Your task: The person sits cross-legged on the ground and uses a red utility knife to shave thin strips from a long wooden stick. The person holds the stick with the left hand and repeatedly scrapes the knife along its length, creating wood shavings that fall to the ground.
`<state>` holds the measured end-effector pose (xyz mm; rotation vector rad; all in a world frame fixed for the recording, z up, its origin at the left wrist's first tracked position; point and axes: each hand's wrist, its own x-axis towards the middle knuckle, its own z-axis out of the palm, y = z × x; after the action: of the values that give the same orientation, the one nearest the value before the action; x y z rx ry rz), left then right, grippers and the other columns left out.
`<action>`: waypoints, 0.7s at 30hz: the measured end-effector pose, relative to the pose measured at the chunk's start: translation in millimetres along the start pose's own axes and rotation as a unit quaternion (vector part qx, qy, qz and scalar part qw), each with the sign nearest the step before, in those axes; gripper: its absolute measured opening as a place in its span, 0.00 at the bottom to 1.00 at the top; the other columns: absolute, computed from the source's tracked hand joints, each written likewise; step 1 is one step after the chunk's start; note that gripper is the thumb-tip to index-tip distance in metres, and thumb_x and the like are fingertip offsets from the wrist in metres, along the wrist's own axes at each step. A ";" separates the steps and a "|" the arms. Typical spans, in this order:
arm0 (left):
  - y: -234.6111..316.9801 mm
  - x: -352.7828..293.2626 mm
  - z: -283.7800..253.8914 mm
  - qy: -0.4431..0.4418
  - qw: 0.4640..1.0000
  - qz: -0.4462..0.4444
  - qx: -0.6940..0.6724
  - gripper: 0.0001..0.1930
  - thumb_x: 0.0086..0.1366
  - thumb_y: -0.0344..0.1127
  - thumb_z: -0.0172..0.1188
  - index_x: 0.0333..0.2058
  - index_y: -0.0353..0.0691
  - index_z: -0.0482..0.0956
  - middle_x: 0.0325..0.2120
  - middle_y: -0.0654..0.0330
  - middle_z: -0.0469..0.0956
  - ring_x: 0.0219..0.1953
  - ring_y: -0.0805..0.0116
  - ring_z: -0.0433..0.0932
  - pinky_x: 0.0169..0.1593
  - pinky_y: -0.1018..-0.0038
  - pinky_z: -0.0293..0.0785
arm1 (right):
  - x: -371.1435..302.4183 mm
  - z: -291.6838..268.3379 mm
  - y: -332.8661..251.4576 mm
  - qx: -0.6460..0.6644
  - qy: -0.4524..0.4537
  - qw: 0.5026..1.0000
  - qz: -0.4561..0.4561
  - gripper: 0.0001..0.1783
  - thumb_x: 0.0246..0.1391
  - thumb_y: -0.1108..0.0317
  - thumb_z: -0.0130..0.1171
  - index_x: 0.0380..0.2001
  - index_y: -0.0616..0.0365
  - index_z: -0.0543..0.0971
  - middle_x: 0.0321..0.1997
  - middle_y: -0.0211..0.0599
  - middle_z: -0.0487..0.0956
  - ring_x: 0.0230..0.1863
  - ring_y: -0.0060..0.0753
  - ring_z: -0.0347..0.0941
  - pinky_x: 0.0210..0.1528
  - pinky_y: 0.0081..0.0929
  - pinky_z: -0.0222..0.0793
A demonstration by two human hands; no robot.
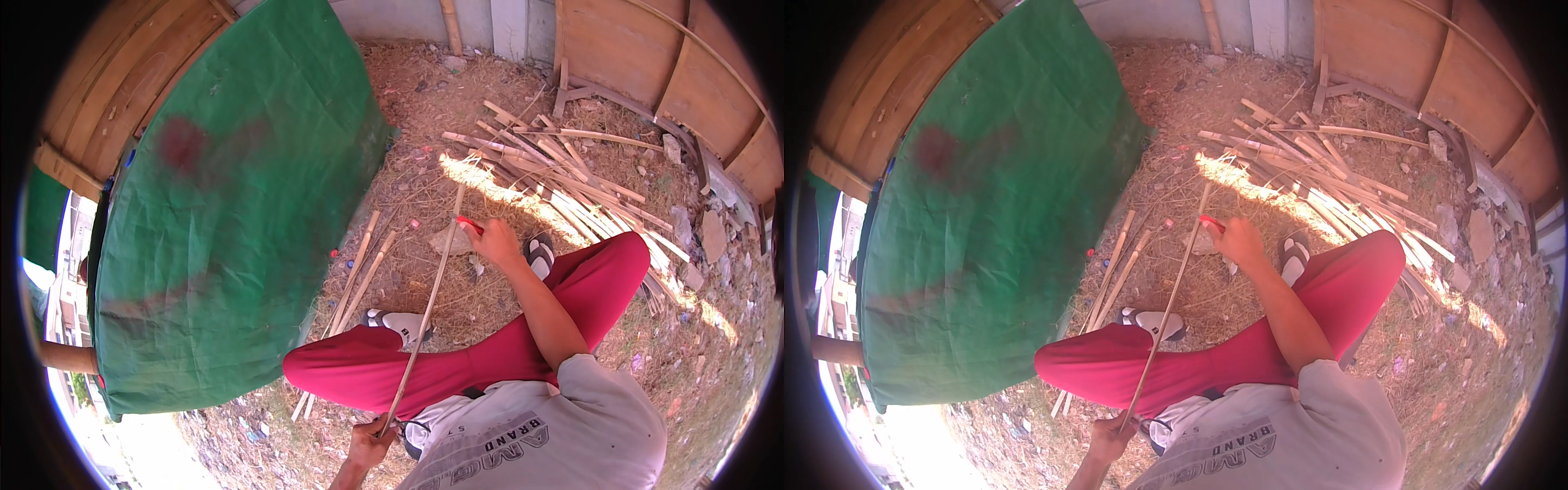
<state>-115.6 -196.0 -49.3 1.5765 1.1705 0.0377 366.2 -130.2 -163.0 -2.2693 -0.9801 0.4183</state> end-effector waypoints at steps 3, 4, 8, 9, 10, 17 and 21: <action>3.3 -15.3 -5.8 0.001 1.000 0.021 -0.011 0.21 0.64 0.30 0.69 0.55 0.34 0.82 0.18 0.70 0.74 0.21 0.84 0.69 0.25 0.80 0.65 | -0.8 -3.5 -6.2 -0.002 -0.009 1.000 0.014 0.24 0.63 0.42 0.58 0.49 0.45 0.87 0.21 0.52 0.80 0.27 0.57 0.79 0.37 0.48 0.77; 4.0 -20.9 -8.9 -0.005 1.000 -0.002 0.002 0.21 0.63 0.31 0.69 0.55 0.34 0.83 0.17 0.70 0.74 0.21 0.84 0.68 0.24 0.80 0.65 | -1.5 -6.7 -7.6 -0.006 -0.012 1.000 0.023 0.24 0.63 0.42 0.58 0.49 0.45 0.88 0.21 0.52 0.80 0.27 0.57 0.80 0.38 0.48 0.77; 19.9 -42.0 -18.0 -0.009 0.992 -0.109 0.070 0.21 0.62 0.32 0.70 0.54 0.34 0.83 0.16 0.69 0.73 0.20 0.84 0.68 0.24 0.78 0.65 | 12.6 -0.3 16.8 -0.049 0.019 0.997 0.052 0.24 0.63 0.40 0.57 0.47 0.43 0.88 0.22 0.52 0.81 0.31 0.56 0.82 0.40 0.49 0.79; 23.4 -43.6 -19.5 -0.007 0.986 -0.140 0.091 0.21 0.62 0.32 0.70 0.54 0.34 0.83 0.16 0.68 0.73 0.20 0.84 0.67 0.24 0.78 0.65 | 15.0 -1.0 23.4 -0.055 0.021 0.997 0.054 0.24 0.62 0.40 0.57 0.47 0.43 0.88 0.23 0.52 0.81 0.32 0.56 0.82 0.40 0.49 0.79; 20.4 -46.6 -22.1 -0.008 0.987 -0.130 0.099 0.21 0.62 0.32 0.70 0.54 0.34 0.83 0.16 0.68 0.73 0.20 0.84 0.68 0.24 0.78 0.65 | 15.9 -1.0 22.9 -0.060 0.020 0.997 0.053 0.24 0.62 0.39 0.57 0.47 0.43 0.88 0.23 0.52 0.81 0.32 0.56 0.82 0.41 0.49 0.79; -53.1 -73.2 -49.2 -0.010 0.988 0.080 0.131 0.22 0.65 0.38 0.66 0.56 0.37 0.81 0.35 0.44 0.85 0.33 0.61 0.85 0.33 0.64 0.78 | 9.7 -1.5 6.6 -0.055 0.008 0.998 0.029 0.25 0.62 0.38 0.57 0.44 0.44 0.89 0.26 0.52 0.83 0.34 0.56 0.83 0.42 0.49 0.80; -69.1 -82.2 -70.5 -0.051 0.974 -0.003 0.222 0.21 0.63 0.37 0.68 0.55 0.41 0.83 0.34 0.48 0.85 0.31 0.70 0.84 0.32 0.68 0.77 | 29.3 5.3 55.3 -0.070 0.046 0.991 0.100 0.27 0.63 0.38 0.56 0.38 0.50 0.89 0.30 0.53 0.84 0.36 0.58 0.83 0.43 0.51 0.79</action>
<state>-242.2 -208.1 -31.2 1.9386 1.1551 -0.3269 413.2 -135.7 -204.4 -2.5020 -0.7586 0.3331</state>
